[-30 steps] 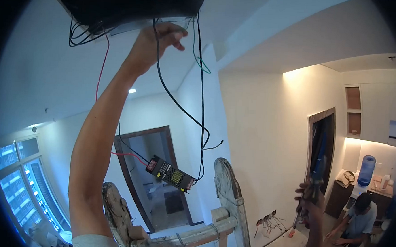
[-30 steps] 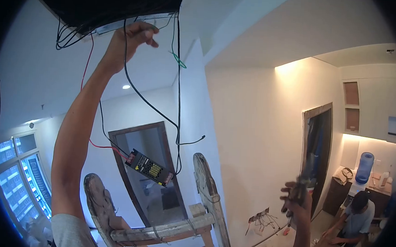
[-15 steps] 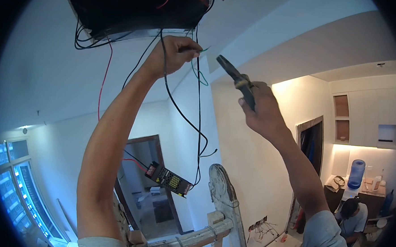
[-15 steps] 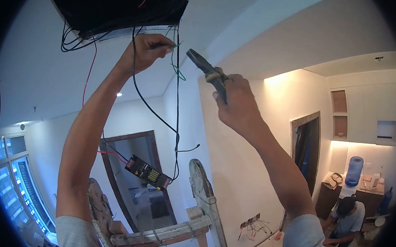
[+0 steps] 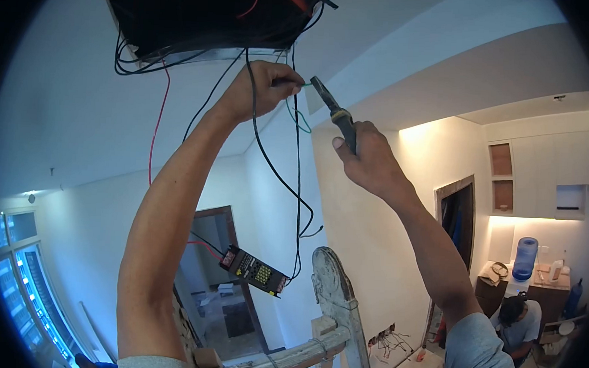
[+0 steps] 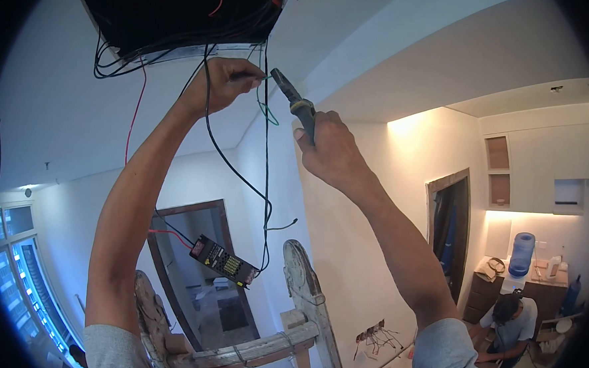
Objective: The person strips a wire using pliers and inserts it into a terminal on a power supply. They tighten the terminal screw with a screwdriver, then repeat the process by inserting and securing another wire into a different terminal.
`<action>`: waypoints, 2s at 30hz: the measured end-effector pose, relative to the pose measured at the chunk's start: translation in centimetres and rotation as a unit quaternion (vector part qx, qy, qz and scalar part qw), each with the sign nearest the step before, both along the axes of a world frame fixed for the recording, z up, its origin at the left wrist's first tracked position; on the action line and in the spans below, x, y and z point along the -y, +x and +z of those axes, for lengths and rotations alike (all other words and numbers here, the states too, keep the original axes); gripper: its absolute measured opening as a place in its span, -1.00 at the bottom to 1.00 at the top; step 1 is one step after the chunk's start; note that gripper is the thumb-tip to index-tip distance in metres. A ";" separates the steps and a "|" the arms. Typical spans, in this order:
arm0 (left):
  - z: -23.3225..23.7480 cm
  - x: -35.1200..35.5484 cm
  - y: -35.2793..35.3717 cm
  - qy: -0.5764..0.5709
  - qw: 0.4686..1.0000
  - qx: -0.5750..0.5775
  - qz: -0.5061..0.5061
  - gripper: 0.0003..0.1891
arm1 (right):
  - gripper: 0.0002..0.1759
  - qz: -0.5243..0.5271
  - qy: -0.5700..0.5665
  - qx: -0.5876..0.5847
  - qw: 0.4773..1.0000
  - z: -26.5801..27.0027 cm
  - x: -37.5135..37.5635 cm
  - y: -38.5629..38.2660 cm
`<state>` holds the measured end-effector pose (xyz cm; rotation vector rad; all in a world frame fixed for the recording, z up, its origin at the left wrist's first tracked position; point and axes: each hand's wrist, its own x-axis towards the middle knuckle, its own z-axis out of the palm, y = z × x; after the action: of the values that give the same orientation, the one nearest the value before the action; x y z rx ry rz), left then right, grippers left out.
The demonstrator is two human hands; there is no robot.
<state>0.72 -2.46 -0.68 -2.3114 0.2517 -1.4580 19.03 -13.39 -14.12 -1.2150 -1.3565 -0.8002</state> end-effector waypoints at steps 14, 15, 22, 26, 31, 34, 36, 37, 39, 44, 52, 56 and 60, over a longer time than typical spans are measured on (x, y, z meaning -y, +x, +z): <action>-0.1 0.4 -0.4 0.010 1.000 -0.007 -0.014 -0.86 | -0.53 0.274 -0.078 -0.089 0.954 0.1 -2.0 1.6; -0.1 0.4 -0.4 0.006 1.000 -0.008 -0.004 -0.86 | -0.53 0.274 -0.078 -0.089 0.955 0.2 -2.2 1.7; -0.1 -0.2 -0.4 0.000 1.000 0.001 -0.021 -0.85 | -0.53 0.267 -0.050 -0.076 0.959 -0.3 -2.5 0.8; -0.2 0.0 -0.3 -0.004 1.000 -0.006 -0.022 -0.85 | -0.54 0.259 -0.021 -0.072 0.963 -0.1 -2.4 0.2; -0.5 0.2 0.0 0.002 0.999 -0.019 -0.025 -0.86 | -0.55 0.250 -0.004 -0.069 0.966 0.6 -2.7 -0.1; -0.5 0.1 0.1 -0.008 1.000 -0.018 -0.011 -0.86 | -0.55 0.237 0.016 -0.068 0.969 0.9 -3.1 0.3; -0.5 0.0 0.0 -0.001 1.000 -0.018 -0.012 -0.87 | -0.55 0.224 0.022 -0.069 0.972 1.0 -3.1 0.4; -0.5 0.0 0.0 -0.001 1.000 -0.018 -0.012 -0.87 | -0.55 0.227 0.005 -0.081 0.970 1.0 -2.8 0.3; -0.5 -0.1 0.0 -0.001 1.000 -0.020 -0.018 -0.87 | -0.54 0.231 -0.013 -0.093 0.968 0.9 -2.7 0.3; -0.5 0.1 0.0 -0.002 1.000 -0.023 -0.014 -0.87 | -0.53 0.220 -0.002 -0.066 0.973 0.9 -3.0 0.5; -0.6 0.4 -0.1 -0.005 1.000 -0.014 -0.001 -0.87 | -0.55 0.221 0.012 -0.061 0.973 1.1 -3.8 0.9; -0.5 0.2 0.0 -0.002 1.000 -0.017 -0.008 -0.86 | -0.56 0.209 0.018 -0.060 0.976 1.2 -3.8 1.2; -0.4 0.1 0.0 -0.002 1.000 -0.022 -0.007 -0.87 | -0.57 0.219 0.033 -0.046 0.974 1.2 -3.9 1.3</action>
<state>0.75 -2.54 -1.07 -2.3502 0.2786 -1.4171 20.34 -9.47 -12.94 -0.8438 -1.4389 -0.4661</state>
